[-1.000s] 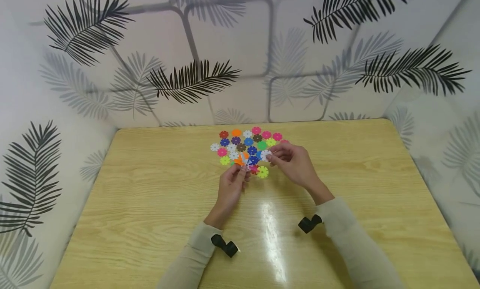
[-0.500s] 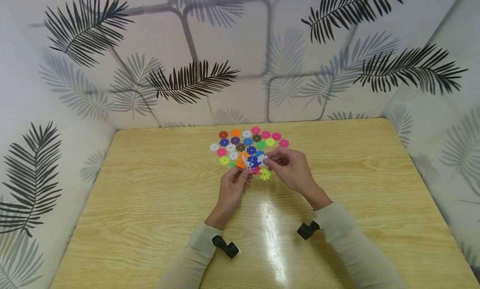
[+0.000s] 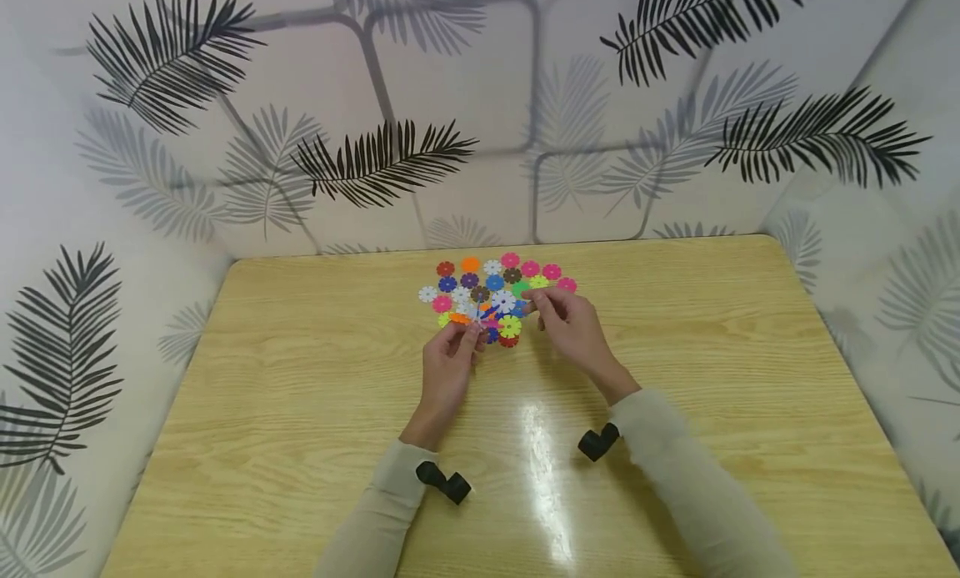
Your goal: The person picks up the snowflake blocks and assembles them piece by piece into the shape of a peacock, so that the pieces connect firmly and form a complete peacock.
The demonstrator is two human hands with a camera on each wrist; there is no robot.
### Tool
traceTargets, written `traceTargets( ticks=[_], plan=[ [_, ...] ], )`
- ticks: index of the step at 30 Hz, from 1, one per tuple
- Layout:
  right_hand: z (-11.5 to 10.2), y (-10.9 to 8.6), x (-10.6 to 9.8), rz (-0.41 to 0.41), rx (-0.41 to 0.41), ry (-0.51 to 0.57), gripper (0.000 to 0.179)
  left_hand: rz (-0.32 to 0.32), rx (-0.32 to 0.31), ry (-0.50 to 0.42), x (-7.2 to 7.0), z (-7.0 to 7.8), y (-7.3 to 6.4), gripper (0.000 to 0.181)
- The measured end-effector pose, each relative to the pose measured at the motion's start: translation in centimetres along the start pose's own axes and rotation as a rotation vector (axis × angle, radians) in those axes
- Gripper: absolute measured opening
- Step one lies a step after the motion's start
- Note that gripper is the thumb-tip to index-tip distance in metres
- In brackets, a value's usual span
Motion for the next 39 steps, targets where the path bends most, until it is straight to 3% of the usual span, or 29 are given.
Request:
traceTargets(
  ticks=[6, 9, 12, 17, 23, 27, 30, 32, 35, 39],
  plan=[
    [1.8, -0.8, 2.2, -0.139, 0.017, -0.400, 0.034, -0.002, -0.003, -0.008, -0.4, 0.0, 0.1, 0.025],
    [1.7, -0.8, 3.0, -0.160, 0.030, -0.484, 0.037, -0.015, 0.018, -0.018, -0.3, 0.1, 0.1, 0.024],
    [1.2, -0.5, 3.4, -0.184, 0.019, -0.501, 0.037, -0.035, 0.030, -0.025, -0.3, 0.2, 0.0, 0.024],
    [0.8, -0.1, 3.6, -0.222, 0.016, -0.452, 0.046, -0.061, 0.039, -0.020, -0.2, 0.3, -0.1, 0.025],
    [1.0, 0.2, 3.2, -0.292, 0.018, -0.312, 0.065, -0.063, 0.073, -0.019, 0.0, 0.2, -0.1, 0.024],
    [0.8, -0.1, 1.9, -0.305, 0.087, -0.268, 0.041, -0.067, 0.108, 0.015, 0.3, 0.1, -0.1, 0.026],
    [0.4, -0.3, 0.5, -0.262, 0.123, -0.245, 0.014, -0.064, 0.112, 0.041, 0.3, 0.0, -0.2, 0.024],
    [0.0, -0.3, -0.4, -0.217, 0.130, -0.220, 0.005, -0.064, 0.112, 0.042, 0.3, -0.1, -0.2, 0.023],
    [-1.0, 0.0, -1.7, -0.129, 0.112, -0.152, 0.008, -0.078, 0.117, 0.038, 0.5, -0.3, -0.3, 0.022],
    [-2.6, 0.5, -3.0, -0.021, 0.020, -0.013, 0.015, -0.102, 0.118, 0.051, 0.8, -0.2, -0.6, 0.021]
  ],
)
Point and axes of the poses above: each hand's wrist, its own y-axis towards the middle knuckle, its own x-axis out of the palm, z = x × y, the point moved 1 cm from there along y, towards the middle knuckle, and after that the axes turned 13 degrees about y, right-handed, at the moved point
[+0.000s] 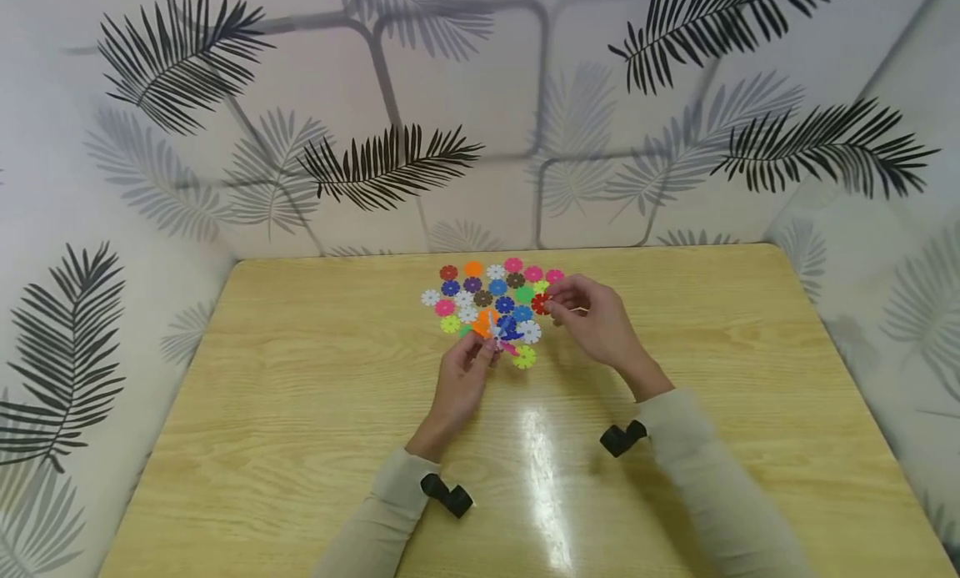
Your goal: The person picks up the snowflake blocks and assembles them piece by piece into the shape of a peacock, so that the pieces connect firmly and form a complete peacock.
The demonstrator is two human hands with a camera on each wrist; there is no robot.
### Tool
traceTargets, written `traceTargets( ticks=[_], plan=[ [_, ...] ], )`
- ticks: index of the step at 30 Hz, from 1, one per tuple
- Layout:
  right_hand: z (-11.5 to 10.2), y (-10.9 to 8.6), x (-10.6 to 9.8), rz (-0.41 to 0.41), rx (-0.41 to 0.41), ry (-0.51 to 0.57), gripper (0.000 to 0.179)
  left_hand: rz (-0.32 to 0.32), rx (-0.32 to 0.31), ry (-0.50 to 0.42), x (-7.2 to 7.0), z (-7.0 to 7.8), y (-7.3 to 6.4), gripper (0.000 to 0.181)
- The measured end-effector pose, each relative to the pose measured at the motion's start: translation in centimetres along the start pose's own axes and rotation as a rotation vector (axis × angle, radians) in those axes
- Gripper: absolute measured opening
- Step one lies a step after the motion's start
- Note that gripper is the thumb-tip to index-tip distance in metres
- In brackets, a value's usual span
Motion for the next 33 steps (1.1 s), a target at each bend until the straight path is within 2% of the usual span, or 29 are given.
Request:
traceTargets(
  ticks=[3, 5, 9, 14, 22, 26, 30, 33],
  plan=[
    [-1.0, 0.1, -0.1, 0.005, -0.068, 0.065, 0.014, -0.010, -0.002, 0.012, 0.1, 0.1, -0.1, 0.021],
    [-1.5, 0.0, 0.1, -0.012, -0.083, 0.062, 0.012, -0.022, 0.005, 0.012, 0.1, 0.2, -0.2, 0.020],
    [-2.0, -0.4, 0.6, -0.058, -0.074, 0.033, 0.013, -0.056, 0.021, 0.018, 0.0, 0.3, -0.4, 0.020],
    [-2.2, -0.7, 1.0, -0.069, -0.073, 0.010, 0.014, -0.084, 0.026, 0.027, 0.0, 0.4, -0.5, 0.022],
    [-2.3, -1.0, 1.9, -0.039, -0.095, 0.045, 0.011, -0.056, 0.031, 0.025, 0.1, 0.8, -0.8, 0.023],
    [-2.2, -0.8, 2.3, -0.051, -0.078, 0.051, 0.009, -0.031, 0.002, 0.026, 0.0, 0.4, -0.7, 0.022],
    [-1.4, -0.2, 2.0, -0.087, -0.048, 0.047, 0.016, -0.012, -0.014, 0.023, -0.1, -0.1, -0.4, 0.021],
    [-0.2, 0.5, 1.2, -0.070, -0.030, 0.018, 0.025, 0.014, -0.019, 0.041, -0.2, -0.5, -0.3, 0.020]
  ],
)
Point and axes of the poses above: each hand's wrist, its own y-axis towards the middle knuckle, its own x-axis out of the palm, z = x × y, the point moved 1 cm from there along y, towards the middle knuckle, and after that the axes turned 13 degrees about y, right-handed, at the moved point
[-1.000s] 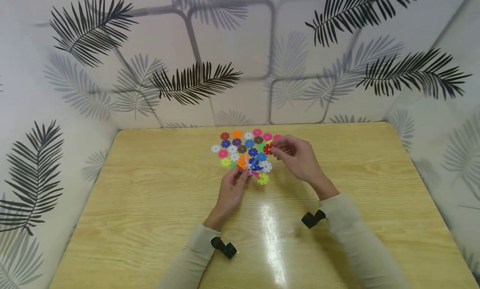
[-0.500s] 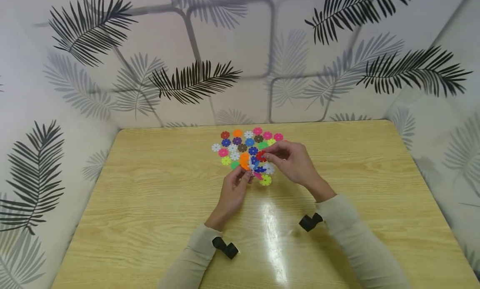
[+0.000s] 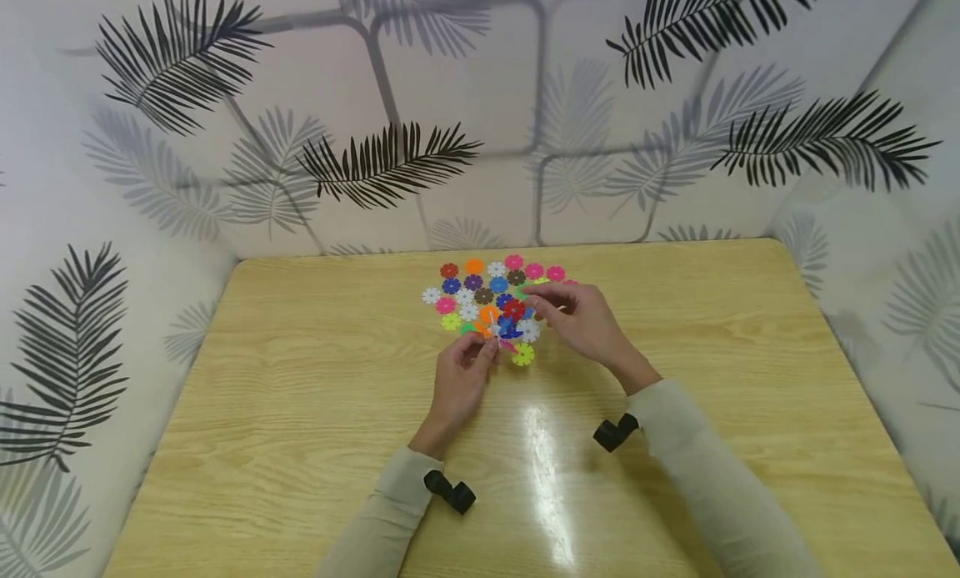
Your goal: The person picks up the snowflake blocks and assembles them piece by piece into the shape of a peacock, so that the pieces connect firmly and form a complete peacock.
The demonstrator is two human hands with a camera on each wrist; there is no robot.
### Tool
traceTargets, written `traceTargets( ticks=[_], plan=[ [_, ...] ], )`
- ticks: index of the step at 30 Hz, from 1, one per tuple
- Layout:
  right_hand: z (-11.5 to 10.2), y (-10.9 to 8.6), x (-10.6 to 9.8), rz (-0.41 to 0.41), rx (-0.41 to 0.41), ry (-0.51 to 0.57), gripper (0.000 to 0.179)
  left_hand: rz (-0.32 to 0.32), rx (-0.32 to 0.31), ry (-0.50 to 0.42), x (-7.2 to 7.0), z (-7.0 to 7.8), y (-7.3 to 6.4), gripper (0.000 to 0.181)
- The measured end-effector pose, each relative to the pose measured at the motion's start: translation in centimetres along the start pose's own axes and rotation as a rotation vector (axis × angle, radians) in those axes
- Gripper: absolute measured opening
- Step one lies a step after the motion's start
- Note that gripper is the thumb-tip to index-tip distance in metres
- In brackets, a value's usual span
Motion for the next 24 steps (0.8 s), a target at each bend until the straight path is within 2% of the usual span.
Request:
traceTargets(
  ticks=[3, 7, 10, 13, 18, 21, 24],
  plan=[
    [1.5, 0.8, -1.0, 0.061, 0.020, -0.095, 0.031, 0.026, -0.020, 0.007, -0.2, -0.4, 0.1, 0.017],
    [3.8, 1.4, -2.0, 0.142, 0.106, -0.314, 0.041, 0.026, -0.023, 0.024, -0.3, -0.7, 0.1, 0.016],
    [5.3, 1.4, -2.5, 0.149, 0.178, -0.467, 0.050, 0.016, -0.012, 0.040, -0.3, -0.8, 0.1, 0.016],
    [6.1, 1.4, -2.7, 0.134, 0.204, -0.556, 0.052, -0.008, -0.005, 0.025, -0.3, -0.7, 0.0, 0.014],
    [6.1, 1.6, -2.7, 0.122, 0.251, -0.552, 0.042, -0.068, 0.020, -0.036, -0.1, -0.4, -0.2, 0.014],
    [5.6, 1.7, -2.8, 0.099, 0.295, -0.467, 0.036, -0.093, 0.030, -0.063, 0.0, -0.2, -0.2, 0.016],
    [4.8, 1.6, -2.9, 0.086, 0.284, -0.340, 0.027, -0.102, 0.033, -0.068, 0.1, -0.1, -0.2, 0.018]
  ],
)
Point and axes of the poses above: each hand's wrist, its own y-axis towards the middle knuckle, its own x-axis out of the palm, z = x × y, the point moved 1 cm from there along y, towards the middle knuckle, and after that the axes turned 13 degrees about y, right-handed, at the moved point
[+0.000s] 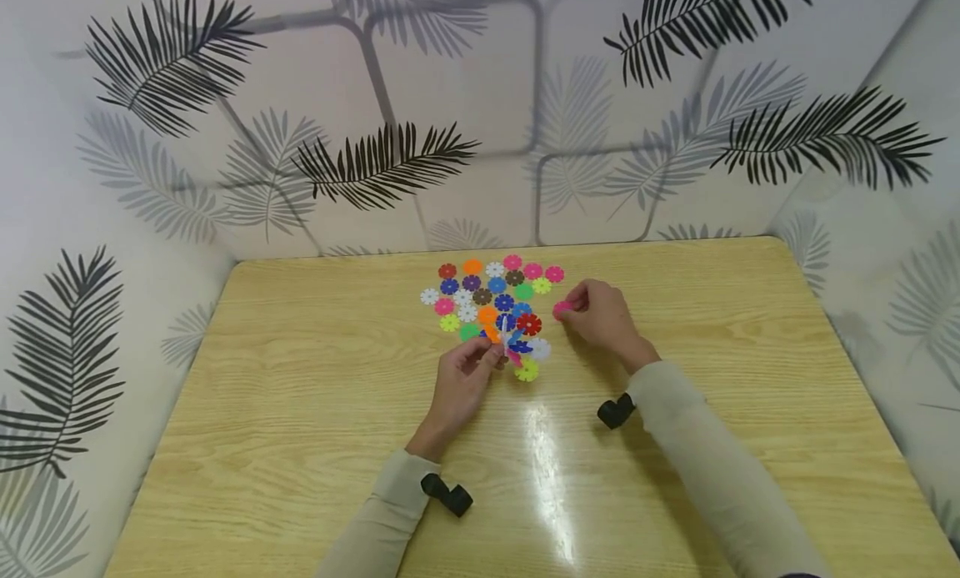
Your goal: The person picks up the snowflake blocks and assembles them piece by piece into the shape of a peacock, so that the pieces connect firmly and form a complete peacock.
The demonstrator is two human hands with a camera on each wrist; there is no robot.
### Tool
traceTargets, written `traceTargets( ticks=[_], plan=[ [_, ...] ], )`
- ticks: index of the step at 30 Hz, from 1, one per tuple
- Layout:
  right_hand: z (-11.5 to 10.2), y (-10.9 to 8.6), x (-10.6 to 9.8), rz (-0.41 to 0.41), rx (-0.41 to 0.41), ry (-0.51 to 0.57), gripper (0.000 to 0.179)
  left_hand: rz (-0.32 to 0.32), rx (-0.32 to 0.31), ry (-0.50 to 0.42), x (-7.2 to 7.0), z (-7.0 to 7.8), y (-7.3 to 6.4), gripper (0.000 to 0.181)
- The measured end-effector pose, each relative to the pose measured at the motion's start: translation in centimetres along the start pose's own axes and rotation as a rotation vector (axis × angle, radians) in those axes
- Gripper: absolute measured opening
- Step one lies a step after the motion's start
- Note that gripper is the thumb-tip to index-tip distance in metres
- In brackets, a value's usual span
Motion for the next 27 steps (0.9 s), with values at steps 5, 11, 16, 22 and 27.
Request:
traceTargets(
  ticks=[5, 11, 16, 22, 27],
  plan=[
    [-3.1, -1.1, -0.5, 0.002, -0.172, 0.272, 0.017, -0.001, 0.016, -0.004, 0.1, -0.1, 0.0, 0.019],
    [-7.1, -3.1, -0.5, -0.064, -0.329, 0.335, 0.013, -0.018, 0.045, 0.008, 0.2, 0.2, -0.1, 0.019],
    [-7.5, -3.8, 0.1, -0.077, -0.332, 0.272, 0.012, -0.018, 0.043, 0.042, 0.2, 0.3, -0.1, 0.020],
    [-7.6, -4.2, 0.5, -0.065, -0.313, 0.278, 0.013, -0.020, 0.057, 0.073, 0.2, 0.3, -0.1, 0.019],
    [-7.7, -4.4, 0.7, -0.051, -0.303, 0.271, 0.013, -0.004, 0.057, 0.093, 0.2, 0.4, -0.2, 0.019]
  ],
)
Point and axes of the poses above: each hand's wrist, its own y-axis towards the middle knuckle, its own x-axis out of the palm, z = x × y, the point moved 1 cm from there along y, towards the middle knuckle, and after that the axes turned 13 degrees about y, right-handed, at the moved point
